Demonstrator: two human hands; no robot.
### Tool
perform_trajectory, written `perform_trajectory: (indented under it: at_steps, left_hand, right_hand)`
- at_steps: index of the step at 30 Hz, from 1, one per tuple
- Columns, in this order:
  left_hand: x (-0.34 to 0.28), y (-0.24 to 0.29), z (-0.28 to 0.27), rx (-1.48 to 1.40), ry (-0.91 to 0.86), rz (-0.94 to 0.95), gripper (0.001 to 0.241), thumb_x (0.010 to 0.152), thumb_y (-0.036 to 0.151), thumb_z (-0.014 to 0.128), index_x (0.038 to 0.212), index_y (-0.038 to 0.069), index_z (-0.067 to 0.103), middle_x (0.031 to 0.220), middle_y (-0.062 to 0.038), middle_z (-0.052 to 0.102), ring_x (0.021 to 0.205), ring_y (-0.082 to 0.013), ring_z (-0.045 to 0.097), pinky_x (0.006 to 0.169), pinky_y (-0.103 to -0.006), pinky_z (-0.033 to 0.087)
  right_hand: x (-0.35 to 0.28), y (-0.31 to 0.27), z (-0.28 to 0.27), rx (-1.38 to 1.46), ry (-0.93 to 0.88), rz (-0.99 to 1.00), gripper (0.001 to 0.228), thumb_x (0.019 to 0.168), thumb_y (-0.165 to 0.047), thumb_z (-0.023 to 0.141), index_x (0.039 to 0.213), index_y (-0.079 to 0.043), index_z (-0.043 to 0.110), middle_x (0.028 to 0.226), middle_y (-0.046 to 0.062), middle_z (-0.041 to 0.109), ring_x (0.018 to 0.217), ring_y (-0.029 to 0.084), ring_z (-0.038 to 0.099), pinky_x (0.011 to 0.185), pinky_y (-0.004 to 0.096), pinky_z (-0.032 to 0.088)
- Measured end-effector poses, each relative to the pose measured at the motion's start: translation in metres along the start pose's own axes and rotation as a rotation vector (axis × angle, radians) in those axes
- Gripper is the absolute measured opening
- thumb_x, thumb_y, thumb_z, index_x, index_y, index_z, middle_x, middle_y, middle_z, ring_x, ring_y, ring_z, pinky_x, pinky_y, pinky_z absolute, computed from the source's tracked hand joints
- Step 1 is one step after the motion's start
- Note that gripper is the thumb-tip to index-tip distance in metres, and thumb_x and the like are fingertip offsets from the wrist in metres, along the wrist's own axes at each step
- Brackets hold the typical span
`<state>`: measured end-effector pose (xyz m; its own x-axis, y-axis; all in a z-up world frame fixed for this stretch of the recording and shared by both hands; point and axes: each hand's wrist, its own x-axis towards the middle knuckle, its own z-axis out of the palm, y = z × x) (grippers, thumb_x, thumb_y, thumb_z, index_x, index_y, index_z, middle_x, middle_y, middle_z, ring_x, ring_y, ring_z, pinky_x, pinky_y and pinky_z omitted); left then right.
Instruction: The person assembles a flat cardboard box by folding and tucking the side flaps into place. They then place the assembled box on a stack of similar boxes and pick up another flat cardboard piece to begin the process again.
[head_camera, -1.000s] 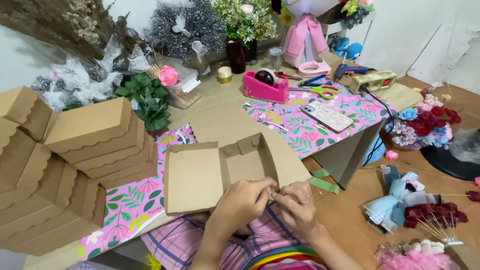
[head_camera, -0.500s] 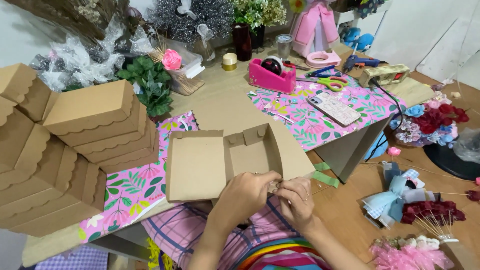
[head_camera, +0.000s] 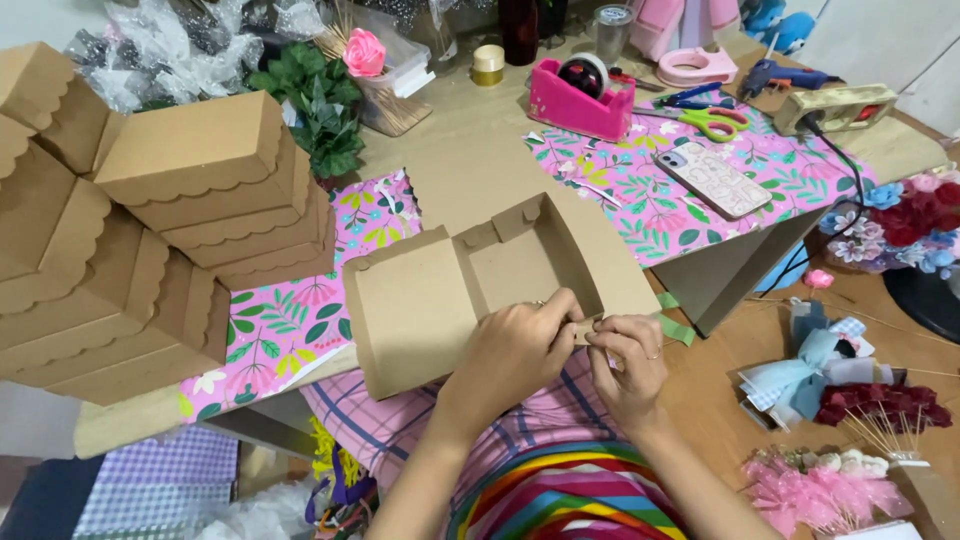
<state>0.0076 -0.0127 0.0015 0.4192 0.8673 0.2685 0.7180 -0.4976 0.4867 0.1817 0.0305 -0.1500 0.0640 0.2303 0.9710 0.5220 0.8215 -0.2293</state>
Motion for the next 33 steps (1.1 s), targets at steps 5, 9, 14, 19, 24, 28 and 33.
perform_trajectory:
  at_steps: [5, 9, 14, 19, 24, 28, 33]
  left_hand:
    - [0.002, -0.011, 0.020, 0.135, 0.183, 0.168, 0.004, 0.093, 0.017, 0.056, 0.090, 0.016, 0.058, 0.070, -0.009, 0.063, 0.074, -0.0338, 0.071, 0.068, -0.0451, 0.058]
    - [0.001, -0.014, 0.034, 0.228, 0.293, 0.236, 0.007, 0.092, 0.012, 0.056, 0.087, 0.016, 0.059, 0.072, -0.003, 0.057, 0.077, -0.0251, 0.068, 0.070, -0.0354, 0.056]
    - [-0.007, -0.010, 0.035, 0.226, 0.255, 0.264, 0.008, 0.093, 0.009, 0.055, 0.086, 0.013, 0.058, 0.072, -0.004, 0.056, 0.076, -0.0258, 0.066, 0.069, -0.0341, 0.053]
    - [-0.009, -0.012, 0.042, 0.268, 0.272, 0.270, 0.005, 0.095, 0.011, 0.057, 0.091, 0.013, 0.059, 0.075, -0.002, 0.056, 0.078, -0.0231, 0.065, 0.070, -0.0328, 0.052]
    - [-0.006, -0.009, 0.039, 0.216, 0.268, 0.246, 0.005, 0.095, 0.010, 0.057, 0.095, 0.012, 0.061, 0.075, -0.004, 0.058, 0.079, -0.0250, 0.066, 0.073, -0.0353, 0.052]
    - [-0.007, -0.006, 0.036, 0.136, 0.246, 0.226, 0.006, 0.097, 0.011, 0.056, 0.096, 0.013, 0.062, 0.076, -0.004, 0.059, 0.081, -0.0257, 0.067, 0.077, -0.0359, 0.053]
    - [-0.007, -0.008, 0.035, 0.147, 0.251, 0.214, 0.007, 0.096, 0.010, 0.056, 0.097, 0.013, 0.063, 0.077, -0.004, 0.060, 0.082, -0.0258, 0.067, 0.077, -0.0359, 0.053]
  right_hand:
    - [-0.006, 0.000, -0.001, 0.023, 0.015, 0.003, 0.016, 0.086, 0.006, 0.077, 0.089, -0.009, 0.075, 0.090, 0.011, 0.072, 0.080, 0.033, 0.065, 0.075, 0.046, 0.053]
    - [-0.010, -0.001, -0.001, -0.022, 0.068, -0.013, 0.018, 0.086, 0.004, 0.080, 0.085, -0.013, 0.074, 0.089, 0.008, 0.073, 0.081, 0.031, 0.065, 0.082, 0.044, 0.046]
    - [-0.009, -0.005, -0.001, -0.051, 0.091, -0.021, 0.020, 0.087, 0.002, 0.081, 0.083, -0.016, 0.072, 0.090, 0.005, 0.074, 0.083, 0.030, 0.065, 0.086, 0.044, 0.042]
    - [-0.011, -0.003, -0.001, -0.045, 0.091, -0.008, 0.020, 0.086, 0.002, 0.081, 0.080, -0.014, 0.070, 0.088, 0.006, 0.073, 0.082, 0.031, 0.064, 0.085, 0.046, 0.042]
    - [-0.019, 0.005, -0.002, -0.033, 0.093, -0.001, 0.020, 0.087, 0.003, 0.081, 0.081, -0.013, 0.069, 0.088, 0.007, 0.073, 0.083, 0.033, 0.063, 0.084, 0.046, 0.042]
    - [-0.023, 0.006, -0.001, 0.025, 0.112, 0.022, 0.019, 0.087, 0.006, 0.080, 0.082, -0.011, 0.071, 0.098, 0.011, 0.069, 0.089, 0.034, 0.060, 0.083, 0.048, 0.045]
    - [-0.010, -0.004, -0.006, 0.100, 0.047, 0.169, 0.017, 0.088, 0.006, 0.079, 0.087, -0.010, 0.073, 0.108, 0.014, 0.060, 0.099, 0.032, 0.057, 0.091, 0.044, 0.044]
